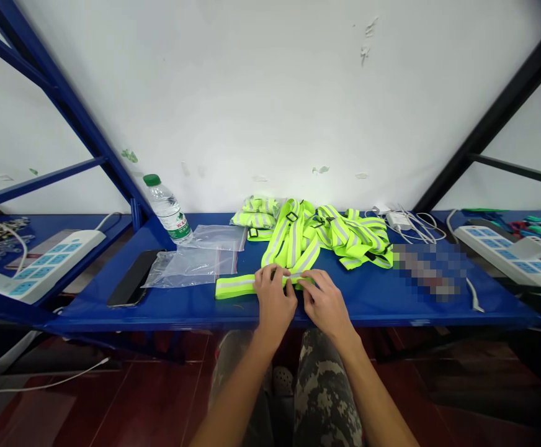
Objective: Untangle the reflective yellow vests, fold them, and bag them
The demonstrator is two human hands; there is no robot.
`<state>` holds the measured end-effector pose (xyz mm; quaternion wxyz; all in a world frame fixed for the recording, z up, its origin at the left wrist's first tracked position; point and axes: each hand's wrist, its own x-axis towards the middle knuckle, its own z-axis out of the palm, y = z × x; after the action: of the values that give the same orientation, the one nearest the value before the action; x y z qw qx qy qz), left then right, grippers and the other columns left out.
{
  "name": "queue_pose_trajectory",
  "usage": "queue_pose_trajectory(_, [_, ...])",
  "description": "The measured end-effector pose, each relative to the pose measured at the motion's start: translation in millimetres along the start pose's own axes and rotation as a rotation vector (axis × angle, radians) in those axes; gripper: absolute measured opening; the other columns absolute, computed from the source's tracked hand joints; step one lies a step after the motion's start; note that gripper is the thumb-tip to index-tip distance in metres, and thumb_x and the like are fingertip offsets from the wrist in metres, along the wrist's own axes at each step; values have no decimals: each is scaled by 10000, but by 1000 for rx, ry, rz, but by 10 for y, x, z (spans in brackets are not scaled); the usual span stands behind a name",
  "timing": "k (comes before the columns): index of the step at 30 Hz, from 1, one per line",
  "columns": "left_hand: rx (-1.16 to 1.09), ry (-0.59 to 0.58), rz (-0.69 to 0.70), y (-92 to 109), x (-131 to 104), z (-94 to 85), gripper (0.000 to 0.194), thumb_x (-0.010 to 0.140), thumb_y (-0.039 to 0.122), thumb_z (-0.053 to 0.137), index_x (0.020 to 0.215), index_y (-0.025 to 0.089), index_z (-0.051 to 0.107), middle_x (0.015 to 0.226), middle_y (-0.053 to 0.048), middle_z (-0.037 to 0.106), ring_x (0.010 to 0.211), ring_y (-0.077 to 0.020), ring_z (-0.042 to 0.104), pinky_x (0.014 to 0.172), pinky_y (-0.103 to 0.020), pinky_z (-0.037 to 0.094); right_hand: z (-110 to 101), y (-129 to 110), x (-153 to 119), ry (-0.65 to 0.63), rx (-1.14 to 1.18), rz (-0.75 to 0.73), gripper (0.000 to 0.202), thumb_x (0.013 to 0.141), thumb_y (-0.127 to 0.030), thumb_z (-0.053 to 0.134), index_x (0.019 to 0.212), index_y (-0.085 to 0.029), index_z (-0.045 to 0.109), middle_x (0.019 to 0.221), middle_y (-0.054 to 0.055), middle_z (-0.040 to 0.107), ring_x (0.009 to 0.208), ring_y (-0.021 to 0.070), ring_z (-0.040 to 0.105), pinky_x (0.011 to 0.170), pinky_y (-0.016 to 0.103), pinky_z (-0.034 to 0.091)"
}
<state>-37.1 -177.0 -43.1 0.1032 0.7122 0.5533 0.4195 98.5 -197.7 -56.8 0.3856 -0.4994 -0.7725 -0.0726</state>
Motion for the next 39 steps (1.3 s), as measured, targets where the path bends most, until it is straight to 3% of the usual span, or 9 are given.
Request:
queue_pose_trajectory(9, [-123,-65,-75,-101,71,-89,74,799,119,554,813,182,590,905,-79,611,906,-228,598,853,-397,481,19,-107,56,-33,-29,1,323,864,-35,453,1026,-195,682,1079,86,656,1044,257,553,880,407,518])
queue_pose_trajectory(13, [-127,-108,-50,-142,92,-110,83,804,114,554,809,178,606,890,-73,621,880,-214,602,842,-379,484,7,-165,111,-123,-118,61,306,890,-99,483,1101,-211,674,1064,87,654,963,252,560,756,375,523])
queue_pose_trajectory(16, [-184,-129,-58,-192,75,-103,89,788,95,571,787,179,602,873,-60,618,849,-193,597,799,-342,495,-16,-211,168,-204,-191,88,219,895,-185,538,1032,-234,702,1022,90,643,905,246,552,640,335,489])
queue_pose_trajectory(21, [-275,-83,-59,-219,4,-160,44,799,139,615,820,174,597,878,-52,618,826,-172,603,774,-312,514,-43,-270,212,-290,-269,142,240,941,-228,484,965,-237,723,1034,84,640,920,224,540,650,303,458])
queue_pose_trajectory(24, [-101,86,2,-194,-86,-301,126,818,251,652,916,176,631,1064,-102,608,1041,-238,580,942,-411,467,-49,-288,198,-332,-269,195,267,967,-286,455,1046,-244,707,1082,72,634,982,219,543,695,296,466])
queue_pose_trajectory(27, [161,254,-86,-219,-198,-466,366,845,339,630,1181,196,615,1382,-163,440,1306,-353,393,1062,-549,334,-52,-317,188,-342,-271,253,295,961,-409,475,1047,-242,702,1089,76,631,1020,231,548,709,298,469])
queue_pose_trajectory(30, [207,187,-257,-318,-278,-575,587,883,374,567,1421,182,431,1465,-204,360,1332,-398,360,1033,-593,347,-58,-367,198,-326,-279,299,404,954,-524,437,1044,-232,701,1084,94,634,1028,247,558,741,312,468])
queue_pose_trajectory(34, [-7,109,-376,-444,-280,-640,775,858,314,599,1512,143,220,1360,-200,508,1255,-346,482,1038,-560,378,-72,-435,236,-326,-306,321,489,1014,-455,283,996,-208,705,1060,109,644,1001,241,576,757,317,451])
queue_pose_trajectory(39, [-621,148,-539,-469,-161,-593,806,756,178,689,1450,178,279,1261,-156,578,1070,-218,634,987,-413,487,-51,-437,270,-317,-334,332,464,1020,-400,283,981,-202,701,1028,114,648,953,238,579,728,316,431])
